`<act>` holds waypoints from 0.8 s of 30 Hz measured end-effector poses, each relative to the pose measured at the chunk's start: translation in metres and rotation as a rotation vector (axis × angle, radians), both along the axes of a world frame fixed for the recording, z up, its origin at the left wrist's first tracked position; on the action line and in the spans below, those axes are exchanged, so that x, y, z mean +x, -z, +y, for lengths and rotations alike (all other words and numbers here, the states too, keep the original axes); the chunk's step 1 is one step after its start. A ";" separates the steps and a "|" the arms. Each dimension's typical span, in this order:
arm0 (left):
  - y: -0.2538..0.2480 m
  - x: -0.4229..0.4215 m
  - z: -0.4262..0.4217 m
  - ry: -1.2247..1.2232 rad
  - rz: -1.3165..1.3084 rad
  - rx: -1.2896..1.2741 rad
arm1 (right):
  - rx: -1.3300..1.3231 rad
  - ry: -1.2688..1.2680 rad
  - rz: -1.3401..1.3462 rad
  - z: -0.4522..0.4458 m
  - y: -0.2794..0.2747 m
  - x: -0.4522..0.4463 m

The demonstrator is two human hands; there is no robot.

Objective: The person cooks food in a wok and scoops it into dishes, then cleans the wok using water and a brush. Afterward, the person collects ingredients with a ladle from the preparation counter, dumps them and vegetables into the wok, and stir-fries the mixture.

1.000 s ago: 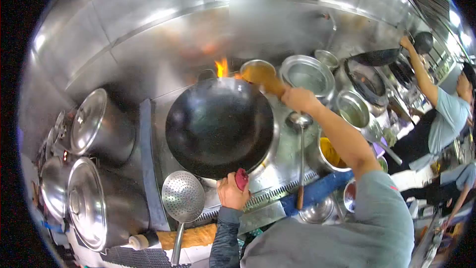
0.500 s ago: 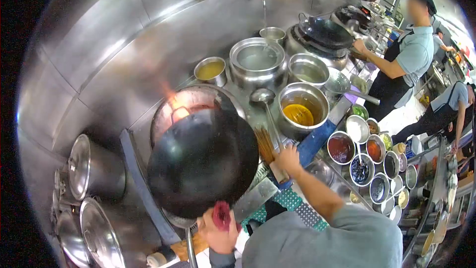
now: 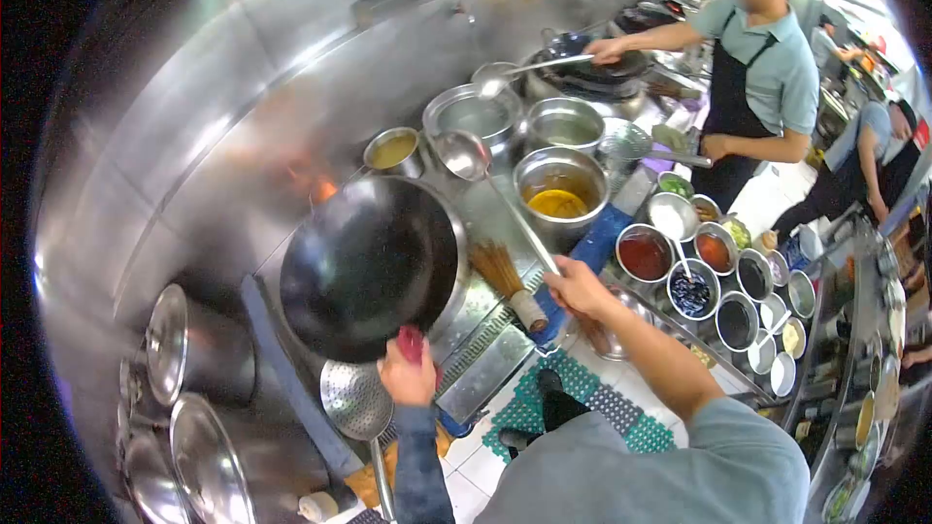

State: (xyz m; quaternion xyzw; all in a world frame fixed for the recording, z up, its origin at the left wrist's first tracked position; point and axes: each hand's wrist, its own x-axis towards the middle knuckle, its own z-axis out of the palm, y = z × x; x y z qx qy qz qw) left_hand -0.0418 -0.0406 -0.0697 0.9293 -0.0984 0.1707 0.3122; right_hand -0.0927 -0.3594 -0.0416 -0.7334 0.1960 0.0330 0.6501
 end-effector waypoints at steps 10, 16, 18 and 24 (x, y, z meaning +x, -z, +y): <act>-0.052 -0.092 -0.021 -0.030 0.012 -0.049 | -0.791 -0.101 0.083 -0.132 -0.050 -0.068; -0.035 -0.059 -0.039 -0.096 -0.024 -0.100 | -0.651 -0.198 0.203 -0.180 -0.039 -0.035; -0.034 -0.055 -0.042 -0.094 -0.116 -0.088 | -0.383 -0.191 0.318 -0.186 -0.060 -0.032; -0.036 -0.021 -0.022 -0.061 -0.080 -0.098 | 0.039 0.026 0.215 -0.182 -0.084 -0.043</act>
